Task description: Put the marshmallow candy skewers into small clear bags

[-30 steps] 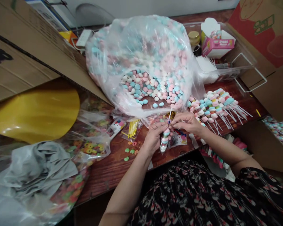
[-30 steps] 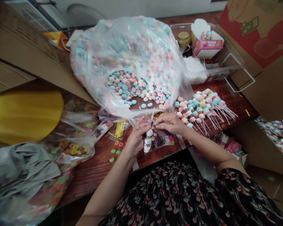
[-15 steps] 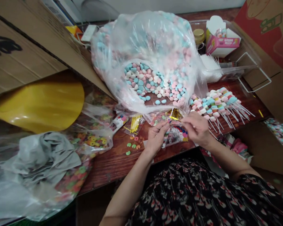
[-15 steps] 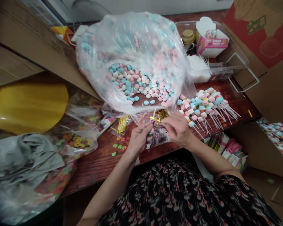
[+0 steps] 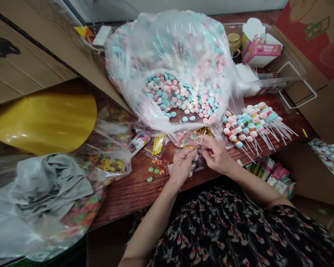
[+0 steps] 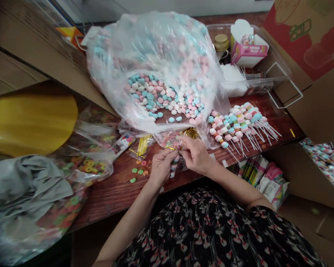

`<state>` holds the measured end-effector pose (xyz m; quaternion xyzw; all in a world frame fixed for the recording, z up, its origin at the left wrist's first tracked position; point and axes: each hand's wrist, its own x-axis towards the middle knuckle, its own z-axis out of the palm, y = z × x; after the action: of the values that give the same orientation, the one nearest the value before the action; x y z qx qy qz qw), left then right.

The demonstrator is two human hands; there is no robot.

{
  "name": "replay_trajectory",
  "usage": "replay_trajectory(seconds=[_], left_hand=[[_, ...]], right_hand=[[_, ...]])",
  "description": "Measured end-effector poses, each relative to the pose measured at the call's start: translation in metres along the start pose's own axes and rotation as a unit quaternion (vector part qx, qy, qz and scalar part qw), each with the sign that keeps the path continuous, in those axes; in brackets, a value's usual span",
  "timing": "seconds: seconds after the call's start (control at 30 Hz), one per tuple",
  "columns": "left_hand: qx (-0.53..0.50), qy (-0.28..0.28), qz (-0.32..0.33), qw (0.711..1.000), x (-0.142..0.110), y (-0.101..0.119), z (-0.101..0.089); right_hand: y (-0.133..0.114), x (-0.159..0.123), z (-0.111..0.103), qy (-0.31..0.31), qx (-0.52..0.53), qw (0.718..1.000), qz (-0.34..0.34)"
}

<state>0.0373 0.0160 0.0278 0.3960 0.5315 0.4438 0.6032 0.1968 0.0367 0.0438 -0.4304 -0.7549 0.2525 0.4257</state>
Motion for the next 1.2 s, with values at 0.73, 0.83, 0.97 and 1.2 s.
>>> replay_trajectory(seconds=[0.73,0.83,0.97,1.2], left_hand=[[-0.021,-0.281,-0.262,0.923,-0.006,0.026,-0.005],[-0.025,-0.331,-0.313,0.890,-0.005,0.026,-0.010],[0.008,-0.390,-0.325,0.861,-0.002,0.033,-0.015],[0.088,-0.451,-0.327,0.825,0.000,0.045,-0.014]], right_hand=[[0.003,-0.003,-0.044,-0.242,-0.057,0.927,-0.281],[-0.002,-0.013,-0.041,-0.197,-0.088,0.900,-0.379],[0.000,-0.021,-0.035,-0.163,-0.057,0.899,-0.402],[-0.004,-0.015,-0.036,-0.196,-0.063,0.879,-0.429]])
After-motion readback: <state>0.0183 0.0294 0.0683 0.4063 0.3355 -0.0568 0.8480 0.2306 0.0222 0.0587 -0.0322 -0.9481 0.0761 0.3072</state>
